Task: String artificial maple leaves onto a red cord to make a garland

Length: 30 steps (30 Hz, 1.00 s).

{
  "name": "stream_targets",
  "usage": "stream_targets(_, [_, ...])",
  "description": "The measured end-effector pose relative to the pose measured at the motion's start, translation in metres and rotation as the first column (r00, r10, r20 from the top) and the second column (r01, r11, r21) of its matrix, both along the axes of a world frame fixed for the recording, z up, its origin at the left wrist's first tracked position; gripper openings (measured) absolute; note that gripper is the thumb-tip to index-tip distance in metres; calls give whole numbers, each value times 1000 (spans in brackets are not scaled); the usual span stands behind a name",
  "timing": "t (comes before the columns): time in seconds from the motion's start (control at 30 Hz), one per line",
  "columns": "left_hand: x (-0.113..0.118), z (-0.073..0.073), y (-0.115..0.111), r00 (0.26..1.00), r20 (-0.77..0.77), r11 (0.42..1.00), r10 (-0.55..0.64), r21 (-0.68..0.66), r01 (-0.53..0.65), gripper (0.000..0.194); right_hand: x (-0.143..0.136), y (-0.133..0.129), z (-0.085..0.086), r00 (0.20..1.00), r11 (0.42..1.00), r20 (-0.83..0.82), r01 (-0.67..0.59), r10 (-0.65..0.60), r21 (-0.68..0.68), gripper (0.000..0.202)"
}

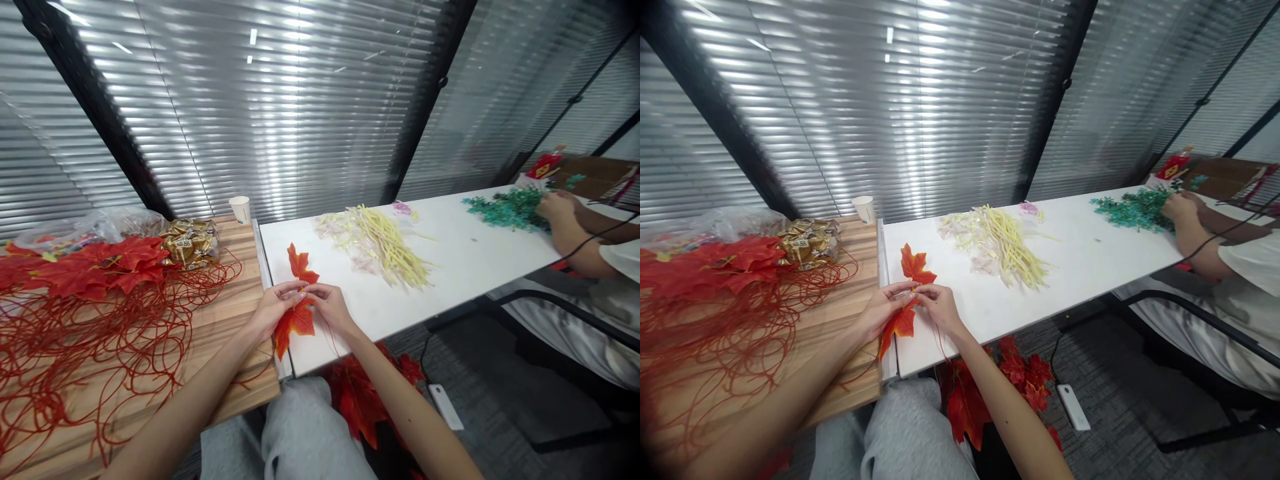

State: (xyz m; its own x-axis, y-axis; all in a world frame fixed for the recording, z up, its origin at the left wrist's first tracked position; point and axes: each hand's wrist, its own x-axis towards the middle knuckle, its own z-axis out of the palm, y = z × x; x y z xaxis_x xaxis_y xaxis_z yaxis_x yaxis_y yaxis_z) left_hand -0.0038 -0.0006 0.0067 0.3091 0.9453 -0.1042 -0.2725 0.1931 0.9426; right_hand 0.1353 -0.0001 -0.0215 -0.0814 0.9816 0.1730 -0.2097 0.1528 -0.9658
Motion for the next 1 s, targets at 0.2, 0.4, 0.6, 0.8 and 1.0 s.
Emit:
stream_targets(0.2, [0, -4, 2, 1000, 11, 1000, 8, 9, -8, 38, 0, -2, 0, 1000, 998, 16, -17, 17, 57, 7])
stream_targets(0.4, [1, -2, 1, 999, 17, 999, 36, -16, -36, 37, 0, -3, 3, 999, 997, 53, -2, -3, 82, 8])
stream_targets(0.6, [1, 0, 1, 998, 17, 997, 57, -44, -56, 35, 0, -3, 3, 997, 997, 72, -2, -4, 82, 9])
stream_targets(0.8, [1, 2, 0, 999, 15, 999, 37, -21, -37, 33, 0, -4, 4, 997, 997, 75, -2, -4, 83, 9])
stream_targets(1.0, [0, 1, 1, 1000, 12, 1000, 25, -6, -25, 31, -1, -5, 6, 996, 998, 84, -2, -4, 66, 10])
